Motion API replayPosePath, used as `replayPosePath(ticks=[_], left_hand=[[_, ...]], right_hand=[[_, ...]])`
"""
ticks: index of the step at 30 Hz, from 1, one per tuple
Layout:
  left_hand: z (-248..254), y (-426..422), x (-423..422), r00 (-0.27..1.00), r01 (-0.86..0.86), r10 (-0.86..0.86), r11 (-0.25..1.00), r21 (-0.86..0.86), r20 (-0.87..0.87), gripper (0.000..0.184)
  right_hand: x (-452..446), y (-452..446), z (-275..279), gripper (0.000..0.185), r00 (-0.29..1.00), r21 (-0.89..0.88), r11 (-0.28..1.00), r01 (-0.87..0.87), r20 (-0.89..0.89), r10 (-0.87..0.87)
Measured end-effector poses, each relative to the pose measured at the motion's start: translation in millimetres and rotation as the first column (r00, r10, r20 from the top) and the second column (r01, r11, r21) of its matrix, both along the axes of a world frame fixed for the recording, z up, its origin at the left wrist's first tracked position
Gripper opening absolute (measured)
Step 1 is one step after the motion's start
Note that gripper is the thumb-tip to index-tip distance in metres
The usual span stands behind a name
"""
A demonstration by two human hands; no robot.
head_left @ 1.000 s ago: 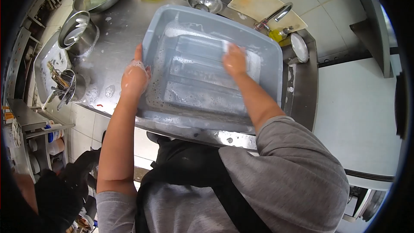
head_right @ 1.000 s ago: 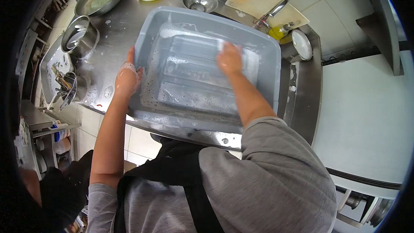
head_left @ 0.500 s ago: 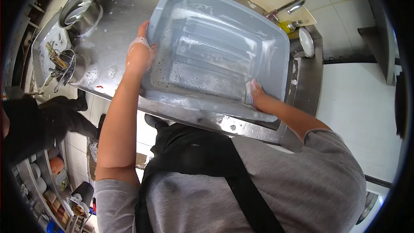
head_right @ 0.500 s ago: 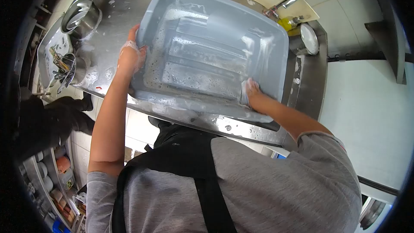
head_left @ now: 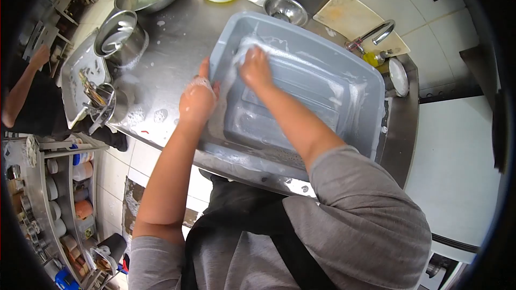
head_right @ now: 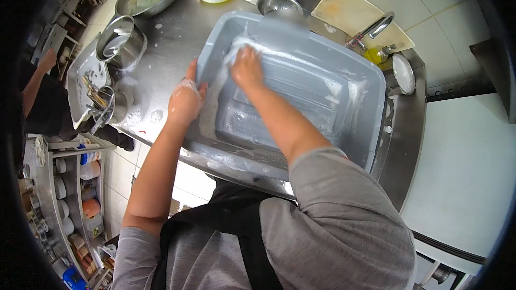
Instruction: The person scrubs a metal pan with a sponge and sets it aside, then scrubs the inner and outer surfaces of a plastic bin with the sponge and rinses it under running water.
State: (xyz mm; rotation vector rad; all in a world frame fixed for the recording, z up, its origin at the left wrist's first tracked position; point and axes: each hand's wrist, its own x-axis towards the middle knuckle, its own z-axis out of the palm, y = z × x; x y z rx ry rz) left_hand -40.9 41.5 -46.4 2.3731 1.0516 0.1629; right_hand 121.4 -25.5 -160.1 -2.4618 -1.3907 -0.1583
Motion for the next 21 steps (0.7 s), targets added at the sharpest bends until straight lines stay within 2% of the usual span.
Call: replayPosePath(ticks=[2, 3, 5, 6, 8, 9, 10, 12, 13, 14, 15, 16, 18, 19, 21], left_hand=[[-3, -2, 0, 0.998, 0.036, -0.036, 0.999, 0.014, -0.051, 0.070], [-3, -2, 1, 0.996, 0.024, -0.022, 1.000, 0.020, -0.087, 0.078], [2, -4, 2, 0.996, 0.033, -0.031, 0.999, 0.021, -0.085, 0.078], [0, -1, 1, 0.996, 0.031, -0.031, 1.000, -0.001, -0.088, 0.077], [-11, 1, 0, 0.997, 0.052, -0.050, 0.998, 0.032, -0.062, 0.073], [-16, 2, 0, 0.997, 0.065, -0.063, 0.997, 0.036, -0.051, 0.070], [-15, 4, 2, 0.997, 0.074, -0.072, 0.996, 0.044, -0.032, 0.067], [-3, 3, 6, 0.997, 0.056, -0.055, 0.998, 0.009, -0.057, 0.063], [2, 2, 7, 0.995, 0.039, -0.043, 0.998, -0.039, -0.093, 0.059], [2, 3, 8, 0.995, 0.047, -0.049, 0.999, -0.026, -0.089, 0.059], [0, 4, 8, 0.995, 0.040, -0.043, 0.999, -0.031, -0.091, 0.058], [-2, 5, 6, 0.994, 0.036, -0.040, 0.999, -0.037, -0.100, 0.058], [3, 7, 3, 0.994, 0.051, -0.055, 0.998, -0.047, -0.096, 0.057], [3, 6, 2, 0.994, 0.058, -0.064, 0.996, -0.074, -0.091, 0.056], [1, 6, 5, 0.993, 0.058, -0.064, 0.997, -0.056, -0.102, 0.056]], right_hand=[[16, 12, 6, 0.046, 0.994, 0.074, 0.992, 0.100, 0.031, -0.103], [3, 6, -2, 0.053, 0.998, 0.028, 0.998, 0.062, 0.016, -0.062], [-45, -23, -7, 0.060, 0.997, -0.151, 0.986, -0.074, -0.045, 0.068], [-54, -31, -1, 0.060, 0.997, -0.137, 0.988, -0.072, -0.037, 0.068], [-65, -47, 12, 0.067, 0.952, -0.198, 0.948, -0.250, -0.227, 0.204], [-51, -32, 7, 0.065, 0.980, -0.178, 0.970, -0.164, -0.146, 0.139], [-24, -12, 11, 0.065, 0.981, -0.168, 0.973, -0.159, -0.138, 0.136], [20, 21, 19, 0.062, 0.948, -0.004, 0.996, 0.092, -0.305, -0.089], [16, 27, 15, 0.062, 0.949, 0.007, 0.995, 0.099, -0.301, -0.092], [3, 36, 3, 0.061, 0.855, 0.173, 0.960, 0.220, -0.508, -0.104], [-14, 47, -14, 0.060, 0.722, 0.301, 0.883, 0.360, -0.689, -0.060], [-41, 57, -54, 0.055, 0.701, 0.515, 0.759, 0.399, -0.705, 0.110], [-90, 26, 29, 0.061, 0.471, 0.652, 0.615, 0.443, -0.753, 0.459], [-78, 30, 35, 0.061, 0.473, 0.655, 0.611, 0.444, -0.751, 0.461], [-27, 55, 49, 0.064, 0.501, 0.454, 0.780, 0.431, -0.839, 0.211]])
